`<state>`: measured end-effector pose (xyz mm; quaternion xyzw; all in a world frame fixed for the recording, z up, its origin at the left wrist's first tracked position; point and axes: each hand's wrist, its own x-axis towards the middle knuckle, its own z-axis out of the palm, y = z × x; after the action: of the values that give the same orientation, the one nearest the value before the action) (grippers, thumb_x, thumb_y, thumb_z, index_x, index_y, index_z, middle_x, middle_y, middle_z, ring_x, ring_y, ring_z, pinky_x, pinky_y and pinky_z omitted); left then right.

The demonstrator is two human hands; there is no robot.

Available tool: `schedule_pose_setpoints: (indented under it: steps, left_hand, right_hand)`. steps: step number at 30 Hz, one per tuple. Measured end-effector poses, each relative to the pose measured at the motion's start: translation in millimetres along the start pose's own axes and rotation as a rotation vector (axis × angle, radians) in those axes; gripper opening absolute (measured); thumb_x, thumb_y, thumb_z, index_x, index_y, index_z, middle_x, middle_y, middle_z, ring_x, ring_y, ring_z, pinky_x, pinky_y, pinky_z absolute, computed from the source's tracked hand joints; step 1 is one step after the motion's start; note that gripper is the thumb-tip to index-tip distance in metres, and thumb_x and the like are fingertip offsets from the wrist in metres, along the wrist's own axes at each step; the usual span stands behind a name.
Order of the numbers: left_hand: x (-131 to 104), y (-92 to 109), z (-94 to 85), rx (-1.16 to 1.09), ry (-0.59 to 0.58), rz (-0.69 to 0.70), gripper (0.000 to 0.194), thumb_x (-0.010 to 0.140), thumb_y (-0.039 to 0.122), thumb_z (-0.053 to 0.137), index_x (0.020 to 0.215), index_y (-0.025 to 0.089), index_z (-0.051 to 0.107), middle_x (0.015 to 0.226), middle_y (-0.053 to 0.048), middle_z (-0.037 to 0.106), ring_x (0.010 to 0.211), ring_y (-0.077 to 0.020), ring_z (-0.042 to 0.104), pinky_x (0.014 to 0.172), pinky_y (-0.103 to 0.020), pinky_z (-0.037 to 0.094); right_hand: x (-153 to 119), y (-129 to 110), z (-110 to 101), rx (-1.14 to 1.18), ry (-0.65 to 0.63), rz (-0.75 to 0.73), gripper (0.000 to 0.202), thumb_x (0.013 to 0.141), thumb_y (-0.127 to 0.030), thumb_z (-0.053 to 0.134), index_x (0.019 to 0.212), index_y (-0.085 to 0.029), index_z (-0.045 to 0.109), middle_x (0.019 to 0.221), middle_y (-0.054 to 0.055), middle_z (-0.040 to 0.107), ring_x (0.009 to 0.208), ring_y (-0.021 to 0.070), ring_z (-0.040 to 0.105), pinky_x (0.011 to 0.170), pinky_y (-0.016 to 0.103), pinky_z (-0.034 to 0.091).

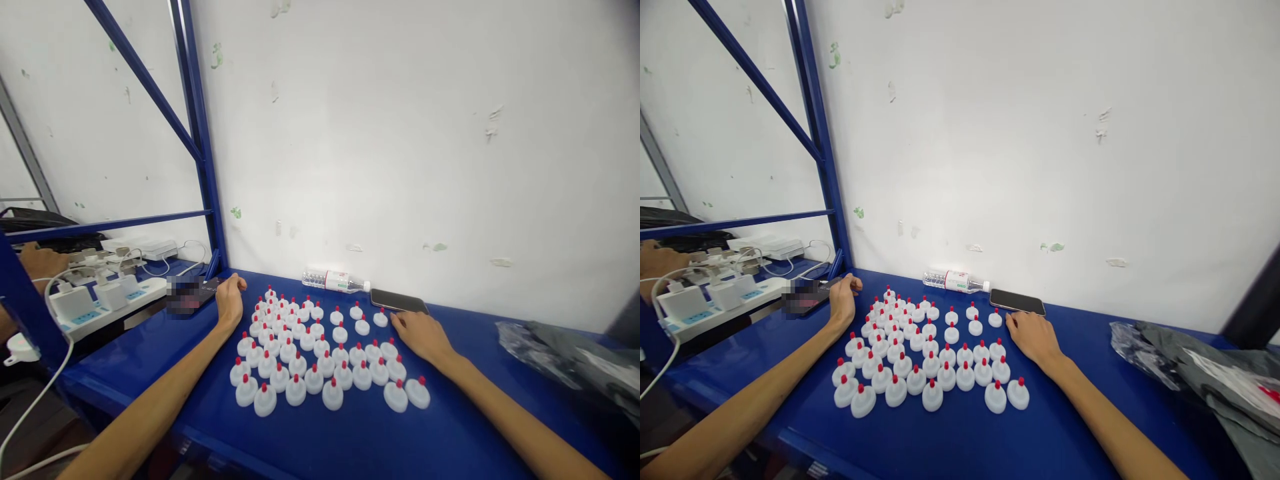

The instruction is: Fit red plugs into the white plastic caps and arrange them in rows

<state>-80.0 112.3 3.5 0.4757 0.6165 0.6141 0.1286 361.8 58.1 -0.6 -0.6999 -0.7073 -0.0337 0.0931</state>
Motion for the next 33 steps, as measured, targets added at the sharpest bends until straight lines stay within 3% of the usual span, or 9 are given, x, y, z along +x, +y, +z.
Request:
schedule_pose_setpoints:
  steps: [3,7,20,33]
  left_hand:
    - [3,-2,0.9,0.133,0.049,0.003,0.034,0.096,0.039,0.063,0.119,0.015,0.065,0.118,-0.005,0.067,0.101,-0.0259,0.067,0.085,-0.042,0.058]
    - [10,-1,7.5,0.297,0.030,0.033,0.034,0.095,0.039,0.064,0.119,0.014,0.065,0.119,-0.005,0.067,0.100,-0.0266,0.067,0.084,-0.042,0.059]
    - [31,-2,30.1,0.748,-0.281,0.207,0.032,0.097,0.035,0.063,0.124,0.019,0.062,0.125,-0.009,0.065,0.107,-0.0237,0.066,0.088,-0.043,0.057]
    - [38,-5,36.1,0.943,-0.490,0.220,0.033,0.096,0.035,0.064,0.125,0.018,0.061,0.125,-0.009,0.065,0.106,-0.0236,0.066,0.088,-0.043,0.057]
  right_hand:
    - [0,-1,-1,-0.003,-0.004,0.001,0.047,0.104,-0.039,0.035,0.093,-0.020,0.077,0.100,0.013,0.077,0.094,0.0294,0.073,0.074,0.033,0.048]
    - [-1,-1,-1,-0.008,-0.002,-0.005,0.047,0.105,-0.038,0.035,0.093,-0.018,0.077,0.100,0.014,0.077,0.096,0.0298,0.073,0.076,0.033,0.049]
    - [0,-2,1,0.006,0.019,-0.008,0.047,0.104,-0.038,0.035,0.090,-0.019,0.076,0.098,0.013,0.078,0.094,0.0305,0.073,0.074,0.035,0.049]
    - [-3,-5,-2,0.002,0.053,-0.018,0.048,0.105,-0.035,0.036,0.090,-0.018,0.078,0.097,0.013,0.078,0.093,0.0274,0.074,0.075,0.031,0.048]
